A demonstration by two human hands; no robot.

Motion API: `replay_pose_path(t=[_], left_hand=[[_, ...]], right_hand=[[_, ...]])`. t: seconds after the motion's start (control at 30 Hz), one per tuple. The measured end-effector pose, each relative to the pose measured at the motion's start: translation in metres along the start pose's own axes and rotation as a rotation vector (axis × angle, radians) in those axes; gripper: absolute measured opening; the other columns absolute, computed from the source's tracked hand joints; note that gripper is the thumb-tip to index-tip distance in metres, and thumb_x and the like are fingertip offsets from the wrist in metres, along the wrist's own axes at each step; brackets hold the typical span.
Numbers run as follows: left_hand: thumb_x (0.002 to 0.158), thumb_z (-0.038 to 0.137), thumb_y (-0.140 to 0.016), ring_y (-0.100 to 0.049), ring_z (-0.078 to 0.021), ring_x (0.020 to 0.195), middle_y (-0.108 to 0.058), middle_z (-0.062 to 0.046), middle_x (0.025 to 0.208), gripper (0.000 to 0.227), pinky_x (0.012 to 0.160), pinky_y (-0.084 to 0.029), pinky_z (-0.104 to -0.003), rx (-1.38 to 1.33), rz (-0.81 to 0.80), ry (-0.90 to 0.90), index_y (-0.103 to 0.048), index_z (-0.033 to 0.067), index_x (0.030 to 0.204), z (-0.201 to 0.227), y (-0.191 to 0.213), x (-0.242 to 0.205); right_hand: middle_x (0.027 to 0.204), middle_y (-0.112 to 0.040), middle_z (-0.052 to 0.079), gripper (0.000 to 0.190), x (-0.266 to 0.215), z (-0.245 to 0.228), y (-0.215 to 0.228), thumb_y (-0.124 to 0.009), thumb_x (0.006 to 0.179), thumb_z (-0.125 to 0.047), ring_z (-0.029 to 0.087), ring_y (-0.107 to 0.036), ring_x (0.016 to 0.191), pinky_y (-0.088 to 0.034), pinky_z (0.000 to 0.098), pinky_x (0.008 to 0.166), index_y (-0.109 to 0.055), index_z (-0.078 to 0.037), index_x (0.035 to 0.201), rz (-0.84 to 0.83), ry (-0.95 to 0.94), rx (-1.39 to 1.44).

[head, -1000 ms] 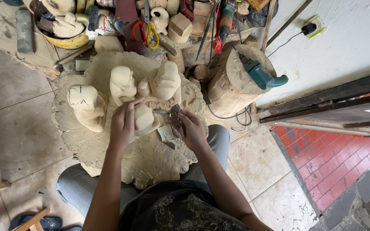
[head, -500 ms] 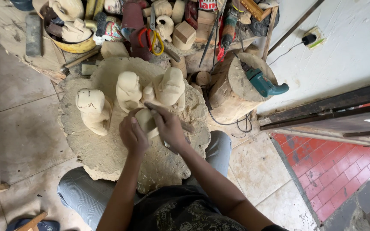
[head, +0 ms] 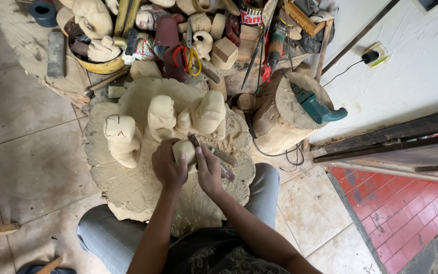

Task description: Carving details into small wooden figurines using a hand tool

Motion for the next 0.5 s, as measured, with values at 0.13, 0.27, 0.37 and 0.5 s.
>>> replay_pose_path(t=[0.13, 0.27, 0.37, 0.5], left_hand=[[0.1, 0.06, -0.022, -0.066, -0.0245, 0.081, -0.058, 0.001, 0.086, 0.059, 0.075, -0.047, -0.043, 0.022, -0.059, -0.024, -0.064, 0.0206, 0.108, -0.007, -0.006, -0.002], [0.103, 0.052, -0.023, -0.066, -0.029, 0.079, -0.057, -0.002, 0.083, 0.054, 0.073, -0.046, -0.044, -0.027, -0.068, -0.041, -0.065, 0.0174, 0.105, -0.007, -0.001, 0.005], [0.106, 0.044, -0.023, -0.065, -0.0322, 0.078, -0.059, -0.006, 0.082, 0.053, 0.073, -0.046, -0.045, -0.16, -0.086, -0.071, -0.067, 0.0141, 0.104, -0.009, 0.0, 0.014], [0.107, 0.036, -0.021, -0.065, -0.0383, 0.077, -0.062, -0.012, 0.08, 0.055, 0.074, -0.047, -0.045, -0.405, -0.119, -0.085, -0.069, 0.0093, 0.099, 0.015, 0.018, 0.036]], right_hand=[[0.067, -0.061, 0.007, 0.03, -0.014, -0.002, 0.015, -0.048, 0.109, -0.017, 0.013, -0.054, 0.063, -0.048, 0.0281, 0.057, -0.074, -0.003, 0.113, 0.03, -0.038, -0.027], [0.068, -0.06, 0.006, 0.032, -0.016, 0.022, 0.032, -0.047, 0.11, -0.016, 0.012, -0.053, 0.06, -0.049, 0.0289, 0.059, -0.07, 0.0, 0.126, 0.032, -0.118, 0.06], [0.081, -0.067, 0.014, 0.033, -0.009, 0.013, 0.048, -0.05, 0.109, -0.02, 0.016, -0.059, 0.076, -0.052, 0.0364, 0.072, -0.07, 0.001, 0.125, 0.089, -0.22, 0.042], [0.114, -0.071, 0.029, 0.042, 0.006, 0.044, 0.073, -0.05, 0.11, -0.028, 0.038, -0.067, 0.111, -0.051, 0.0522, 0.095, -0.063, 0.004, 0.134, 0.181, -0.302, -0.018]])
Point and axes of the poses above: each hand's wrist, its own x-axis towards the middle knuckle, its own y-axis out of the back of the hand, z = x × y, the point moved 7 cm from there along x, towards the middle knuckle
